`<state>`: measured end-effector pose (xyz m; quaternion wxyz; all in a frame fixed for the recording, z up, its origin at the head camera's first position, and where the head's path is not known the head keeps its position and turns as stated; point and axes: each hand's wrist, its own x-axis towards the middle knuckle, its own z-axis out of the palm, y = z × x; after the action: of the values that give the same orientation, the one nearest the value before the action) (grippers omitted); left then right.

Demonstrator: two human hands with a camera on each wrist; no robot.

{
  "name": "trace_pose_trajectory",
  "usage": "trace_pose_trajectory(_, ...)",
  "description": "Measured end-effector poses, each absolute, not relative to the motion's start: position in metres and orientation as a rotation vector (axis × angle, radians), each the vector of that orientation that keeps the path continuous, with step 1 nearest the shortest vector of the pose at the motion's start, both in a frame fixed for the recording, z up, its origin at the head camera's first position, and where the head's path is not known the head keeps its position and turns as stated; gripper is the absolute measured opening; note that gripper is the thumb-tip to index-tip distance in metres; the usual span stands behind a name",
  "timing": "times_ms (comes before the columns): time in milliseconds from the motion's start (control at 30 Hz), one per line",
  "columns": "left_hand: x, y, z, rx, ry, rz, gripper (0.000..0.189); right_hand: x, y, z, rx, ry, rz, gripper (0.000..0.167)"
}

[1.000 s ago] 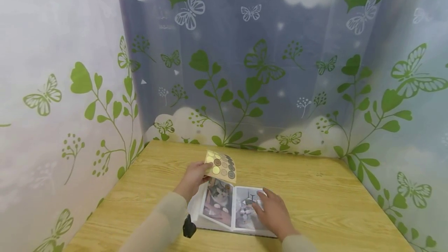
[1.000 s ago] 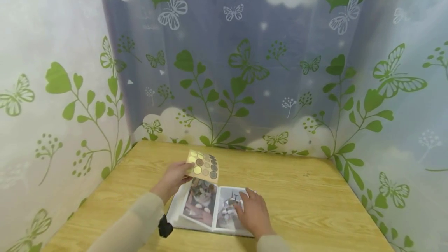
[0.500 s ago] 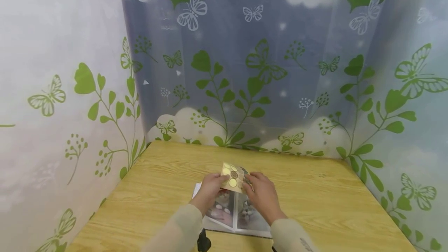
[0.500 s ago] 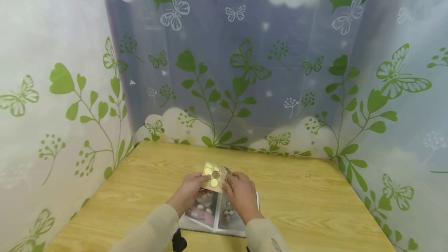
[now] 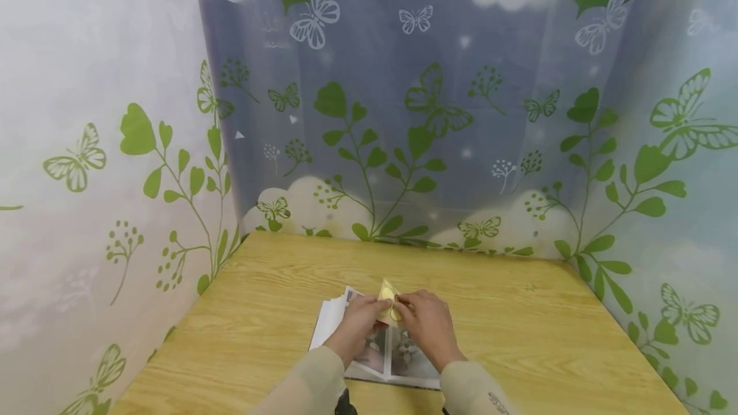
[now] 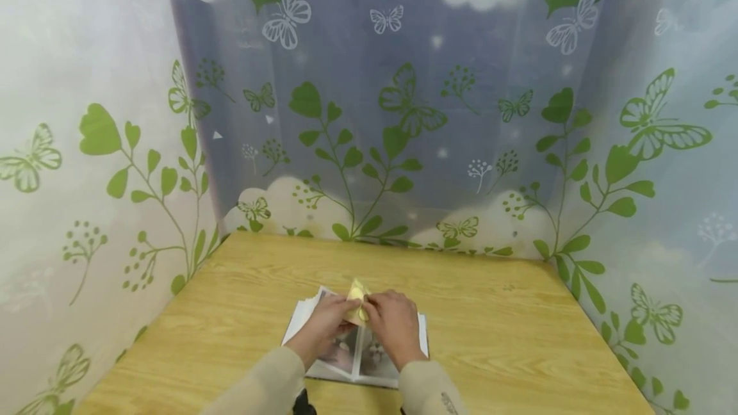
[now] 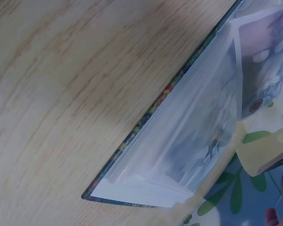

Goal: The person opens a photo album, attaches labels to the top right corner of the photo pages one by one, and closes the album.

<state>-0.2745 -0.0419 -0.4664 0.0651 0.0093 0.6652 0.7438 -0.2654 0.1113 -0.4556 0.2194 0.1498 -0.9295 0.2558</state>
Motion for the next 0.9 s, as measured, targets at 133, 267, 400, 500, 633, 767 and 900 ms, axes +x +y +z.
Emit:
trace_pose_trajectory(133, -0.273, -0.0417, -0.4662, 0.02, 2.026, 2.203, 0.033, -0.2662, 0.1115, -0.4571, 0.376, -2.596, 0.8, 0.03)
trace_pose_trajectory(267, -0.2732, -0.0415, -0.4669, 0.018, 2.04, 2.167, 0.032, -0.2659, 0.1121, -0.4582, 0.321, -2.649, 0.897, 0.028)
trace_pose_trajectory(400, -0.2747, -0.041, -0.4692, 0.026, 2.054, 2.145, 0.031, -0.2651, 0.112, -0.4584, 0.29, -2.686, 0.938, 0.026)
trace_pose_trajectory(500, -0.2749, -0.0407, -0.4708, 0.035, 2.061, 2.139, 0.03, -0.2641, 0.1119, -0.4583, 0.279, -2.701, 0.953, 0.024)
trace_pose_trajectory(633, -0.2747, -0.0409, -0.4722, 0.047, 2.068, 2.135, 0.029, -0.2623, 0.1126, -0.4579, 0.246, -2.699, 1.028, 0.021)
trace_pose_trajectory(767, -0.2738, -0.0418, -0.4721, 0.062, 2.07, 2.126, 0.027, -0.2611, 0.1141, -0.4565, 0.229, -2.686, 1.11, 0.021)
trace_pose_trajectory(900, -0.2725, -0.0429, -0.4713, 0.068, 2.086, 2.114, 0.027, -0.2607, 0.116, -0.4554, 0.221, -2.679, 1.122, 0.022)
